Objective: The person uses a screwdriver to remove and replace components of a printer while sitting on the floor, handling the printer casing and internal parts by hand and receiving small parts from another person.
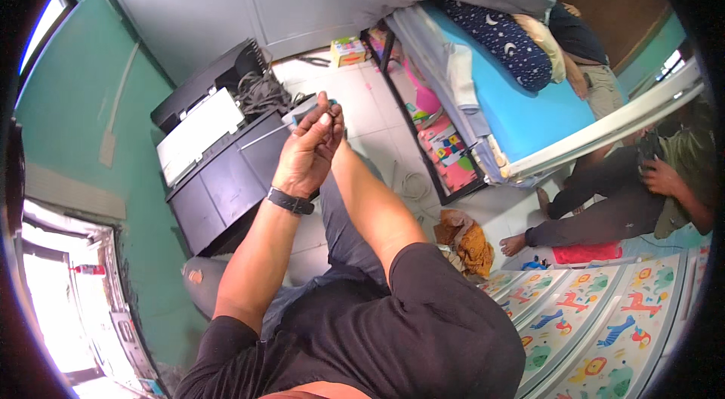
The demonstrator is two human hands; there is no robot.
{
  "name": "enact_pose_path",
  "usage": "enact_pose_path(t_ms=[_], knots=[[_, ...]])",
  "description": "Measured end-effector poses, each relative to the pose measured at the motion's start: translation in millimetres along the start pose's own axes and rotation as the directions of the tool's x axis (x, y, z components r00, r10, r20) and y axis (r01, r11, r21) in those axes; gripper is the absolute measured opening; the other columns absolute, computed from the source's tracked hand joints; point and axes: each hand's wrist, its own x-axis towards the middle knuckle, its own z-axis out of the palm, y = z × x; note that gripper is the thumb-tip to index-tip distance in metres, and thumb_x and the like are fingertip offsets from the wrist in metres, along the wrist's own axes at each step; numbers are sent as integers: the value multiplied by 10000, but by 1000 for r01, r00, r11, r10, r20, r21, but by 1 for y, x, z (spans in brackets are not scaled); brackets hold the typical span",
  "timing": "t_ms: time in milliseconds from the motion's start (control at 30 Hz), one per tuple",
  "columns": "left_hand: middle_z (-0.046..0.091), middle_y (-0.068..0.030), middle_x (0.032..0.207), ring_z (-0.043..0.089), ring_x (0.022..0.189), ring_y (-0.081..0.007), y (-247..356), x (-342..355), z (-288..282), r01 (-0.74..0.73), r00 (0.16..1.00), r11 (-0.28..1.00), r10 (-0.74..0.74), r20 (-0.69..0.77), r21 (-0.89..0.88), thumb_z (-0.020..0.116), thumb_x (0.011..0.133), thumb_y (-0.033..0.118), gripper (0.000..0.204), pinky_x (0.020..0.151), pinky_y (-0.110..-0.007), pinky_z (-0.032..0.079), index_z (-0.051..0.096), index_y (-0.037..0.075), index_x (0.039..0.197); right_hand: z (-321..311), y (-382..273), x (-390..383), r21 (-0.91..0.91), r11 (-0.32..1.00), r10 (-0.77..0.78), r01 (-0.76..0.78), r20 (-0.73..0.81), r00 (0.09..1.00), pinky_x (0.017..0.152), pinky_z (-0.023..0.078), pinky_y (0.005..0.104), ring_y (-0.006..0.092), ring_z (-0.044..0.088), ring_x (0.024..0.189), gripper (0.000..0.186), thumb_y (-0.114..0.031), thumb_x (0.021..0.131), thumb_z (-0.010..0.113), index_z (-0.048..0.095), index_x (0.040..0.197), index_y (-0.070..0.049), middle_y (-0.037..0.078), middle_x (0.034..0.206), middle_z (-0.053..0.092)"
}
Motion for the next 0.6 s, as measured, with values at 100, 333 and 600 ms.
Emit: enact_pose_path(t_ms=[100,333,600], knots=[[675,-115,1264,674,1082,-202,-20,18,17,41,999,999,-40,18,-19,666,991,21,391,982,-308,578,567,2,1369,-22,8,-7,58,996,71,-74,51,996,615,516,306,142,538,637,463,-562,961,685,568,1004,-116,17,801,580],[671,-141,1270,682,1092,-226,-42,29,30,68,998,998,-68,20,-13,704,973,36,399,991,-321,571,541,-1,1336,-44,15,-5,75,983,163,-170,84,983,593,508,310,161,560,659,522,-600,936,693,580,989,-93,43,805,594],[703,-80,1151,669,1066,-192,-22,1,-12,46,999,999,-46,-7,26,737,964,83,285,922,-287,558,664,42,1236,-21,13,28,68,951,292,-303,139,946,567,499,315,183,585,683,590,-644,909,703,593,971,-68,72,808,611]])
